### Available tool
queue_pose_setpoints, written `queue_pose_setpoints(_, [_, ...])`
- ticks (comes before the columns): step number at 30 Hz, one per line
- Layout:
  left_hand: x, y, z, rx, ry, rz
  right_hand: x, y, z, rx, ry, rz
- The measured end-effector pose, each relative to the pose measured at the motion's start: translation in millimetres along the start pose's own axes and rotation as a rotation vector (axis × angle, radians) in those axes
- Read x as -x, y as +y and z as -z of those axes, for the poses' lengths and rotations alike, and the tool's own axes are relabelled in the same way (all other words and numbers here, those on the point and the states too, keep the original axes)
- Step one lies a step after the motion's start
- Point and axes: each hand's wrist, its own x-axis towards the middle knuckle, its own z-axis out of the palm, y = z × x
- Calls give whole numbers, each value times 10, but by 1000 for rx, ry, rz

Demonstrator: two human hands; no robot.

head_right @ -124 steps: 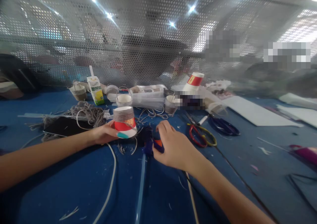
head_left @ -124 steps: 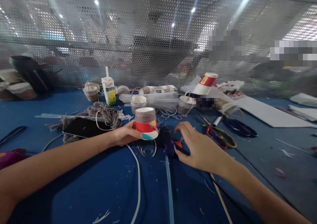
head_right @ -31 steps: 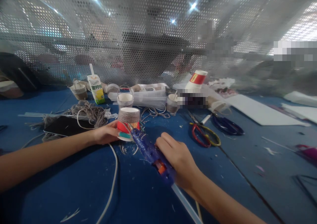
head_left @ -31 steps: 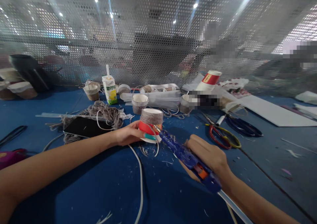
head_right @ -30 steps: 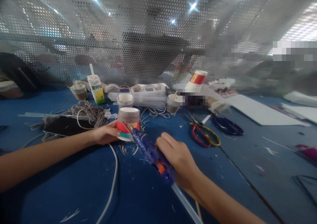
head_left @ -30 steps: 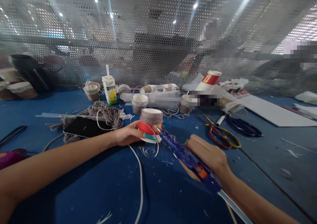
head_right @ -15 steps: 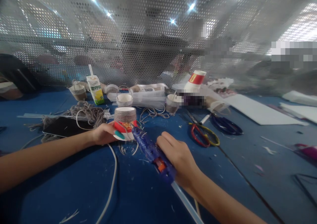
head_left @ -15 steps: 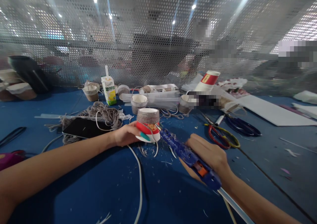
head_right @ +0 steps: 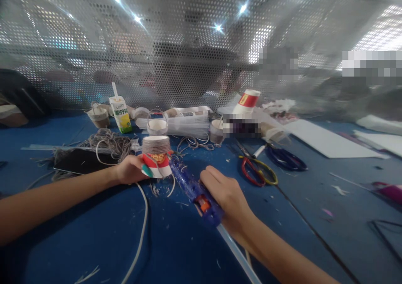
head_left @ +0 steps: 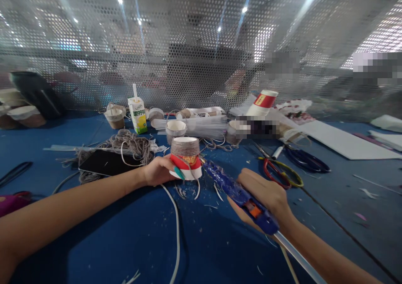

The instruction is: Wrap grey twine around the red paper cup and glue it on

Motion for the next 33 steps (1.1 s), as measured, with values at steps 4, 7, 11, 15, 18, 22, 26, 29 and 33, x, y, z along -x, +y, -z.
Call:
queue_pose_setpoints(4, [-3, 1, -8, -4, -25, -11, 0, 2, -5, 8, 8, -1])
queue_pose_setpoints(7, [1, 1, -3, -16, -25, -11, 9, 17, -16, 32, -7, -32])
queue_pose_setpoints(11, [8, -4, 10, -29, 28, 7, 23, 110, -46, 95, -1, -10])
queue_pose_setpoints(15, [-6, -21, -1, -22, 132, -22, -12, 201, -70, 291, -207, -158])
queue_pose_setpoints(18, [-29, -34, -30, -13, 231, -83, -71, 208, -102, 457, -361, -359])
queue_pose_setpoints(22, [-47, -36, -81, -22, 290, -83, -122, 179, -123, 396, -548, -517])
queue_pose_setpoints(26, [-50, -34, -113, -54, 241, -80, -90, 185, -85, 79, -617, -577])
queue_pose_setpoints(29, [-55, -43, -111, -49, 246, -86, -42, 222, -70, -58, -623, -565])
queue_pose_setpoints(33, [-62, -49, -97, -51, 260, -82, -11, 251, -57, -31, -552, -475])
